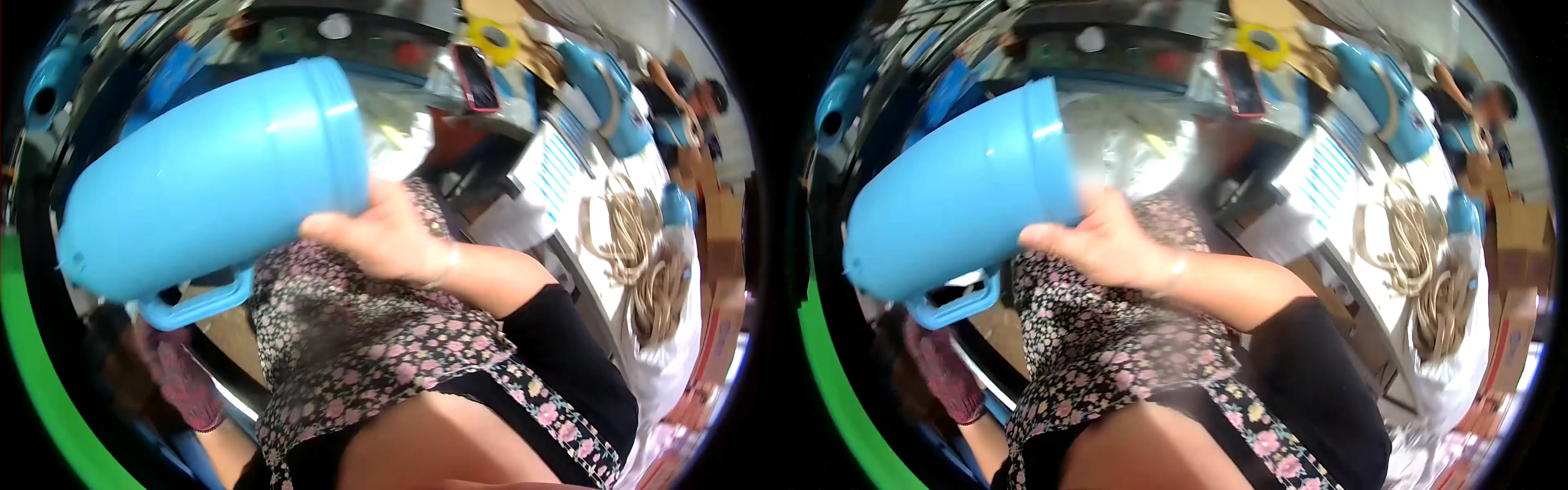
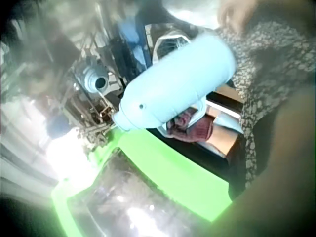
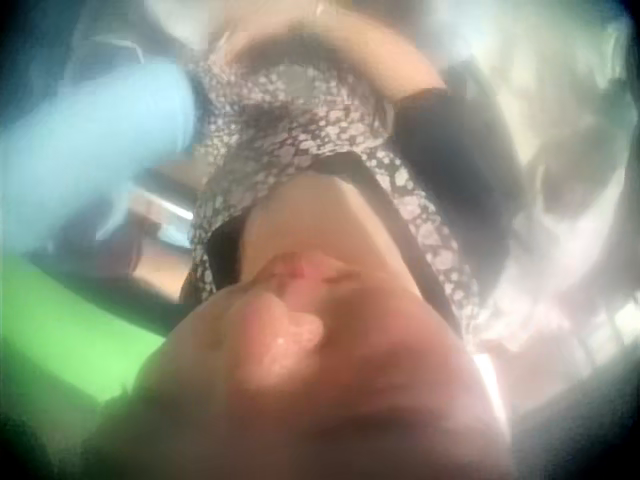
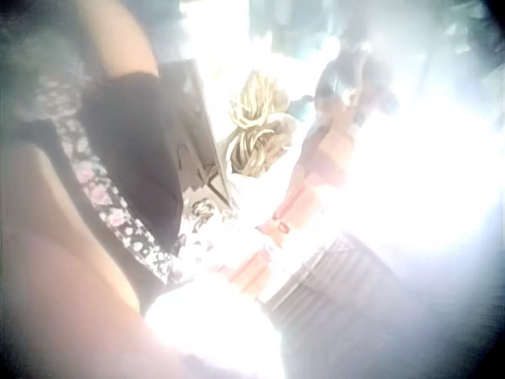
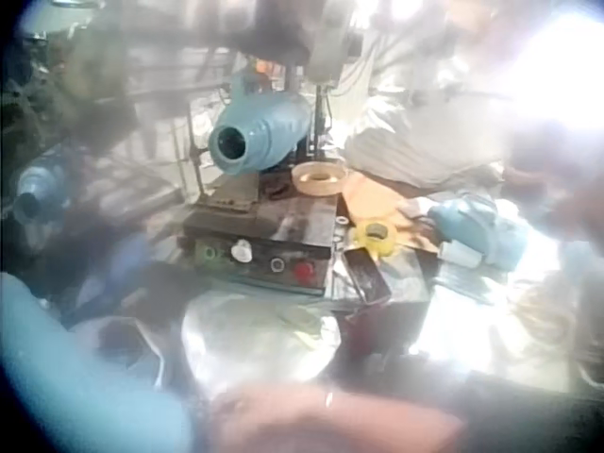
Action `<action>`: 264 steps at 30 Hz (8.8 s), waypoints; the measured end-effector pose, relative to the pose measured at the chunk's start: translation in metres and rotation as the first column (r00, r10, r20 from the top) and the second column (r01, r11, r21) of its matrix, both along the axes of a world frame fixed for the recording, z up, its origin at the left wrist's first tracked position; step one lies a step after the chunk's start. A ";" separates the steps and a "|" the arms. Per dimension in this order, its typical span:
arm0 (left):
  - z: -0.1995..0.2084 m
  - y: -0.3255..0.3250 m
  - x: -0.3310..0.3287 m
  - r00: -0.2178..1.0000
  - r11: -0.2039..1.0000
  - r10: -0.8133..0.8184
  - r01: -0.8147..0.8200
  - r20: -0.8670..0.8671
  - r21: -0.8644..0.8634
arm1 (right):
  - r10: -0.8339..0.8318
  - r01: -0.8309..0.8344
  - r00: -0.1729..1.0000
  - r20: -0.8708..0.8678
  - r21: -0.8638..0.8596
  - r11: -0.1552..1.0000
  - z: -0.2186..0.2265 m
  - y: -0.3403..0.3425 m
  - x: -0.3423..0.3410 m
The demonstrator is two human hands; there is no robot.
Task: The person assembles thermoses by inserting components into the body, wiping the interior, and attaching handles and stickers.
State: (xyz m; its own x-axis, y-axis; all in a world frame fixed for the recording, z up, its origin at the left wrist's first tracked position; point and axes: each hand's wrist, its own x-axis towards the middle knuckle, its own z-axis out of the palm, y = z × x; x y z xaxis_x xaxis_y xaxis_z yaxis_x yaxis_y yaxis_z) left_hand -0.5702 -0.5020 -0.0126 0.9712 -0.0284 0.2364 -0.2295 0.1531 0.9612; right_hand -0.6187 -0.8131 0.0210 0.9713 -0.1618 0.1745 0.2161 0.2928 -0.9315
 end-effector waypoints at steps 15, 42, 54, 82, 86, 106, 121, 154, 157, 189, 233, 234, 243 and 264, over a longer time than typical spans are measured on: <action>0.086 0.065 0.006 0.991 0.849 0.132 -0.132 0.036 0.511 | -0.610 -0.281 0.711 -0.351 -0.936 0.211 -0.229 -0.206 0.116; 0.079 0.020 0.025 0.960 0.512 -0.270 0.213 -0.079 0.832 | 0.212 -0.355 0.916 -0.341 -0.934 0.032 0.067 -0.036 -0.010; 0.018 0.045 0.055 0.848 0.635 -0.251 -0.220 0.467 0.740 | 0.188 0.070 0.973 0.134 -0.947 0.312 0.047 -0.027 0.006; -0.005 -0.024 0.111 0.696 0.349 -0.489 -0.396 0.526 0.849 | 0.354 -0.848 0.453 -0.818 -0.272 0.456 -0.005 -0.036 0.115; -0.028 -0.014 0.109 0.858 0.451 -0.240 -0.316 0.454 0.835 | 0.230 -0.601 0.714 -0.661 -0.411 0.685 -0.029 -0.072 0.106; 0.061 0.071 0.038 0.755 0.785 0.479 -0.596 0.448 0.166 | -0.160 -0.513 0.844 -0.512 -0.857 0.034 -0.168 -0.112 0.133; 0.111 -0.128 0.001 0.644 0.572 -0.764 0.658 0.027 0.489 | 0.170 -0.205 0.978 -0.120 -0.688 0.696 0.090 -0.084 -0.035; 0.159 -0.188 -0.031 0.213 0.267 -0.958 0.419 0.192 0.868 | 0.499 -0.278 0.819 -0.283 -0.957 -0.085 0.182 -0.079 -0.100; 0.140 -0.181 -0.022 0.177 0.238 -0.969 0.463 0.174 0.854 | 0.464 -0.280 0.800 -0.380 -0.921 -0.273 0.181 -0.070 -0.088; 0.103 -0.301 -0.119 -0.331 0.209 -0.935 -0.212 0.131 0.955 | -0.801 0.579 0.561 0.208 -0.790 0.200 -0.039 -0.227 -0.275; 0.099 0.133 0.064 0.488 0.190 0.312 -0.872 0.815 0.450 | 0.101 -0.112 0.978 -0.184 -0.048 0.993 0.117 -0.014 0.191; 0.082 0.149 0.048 0.454 0.080 0.340 -0.887 0.823 0.456 | 0.049 -0.091 0.956 -0.289 -0.130 0.987 0.124 0.023 0.206; 0.009 0.206 -0.052 0.402 -0.464 0.150 -0.778 0.903 0.424 | 0.112 -0.071 0.967 -0.227 0.181 0.981 0.143 0.146 0.378; 0.223 -0.034 0.056 0.391 0.602 -0.637 -0.285 0.664 0.746 | 0.447 0.346 0.515 0.731 -0.655 0.671 0.161 0.062 0.109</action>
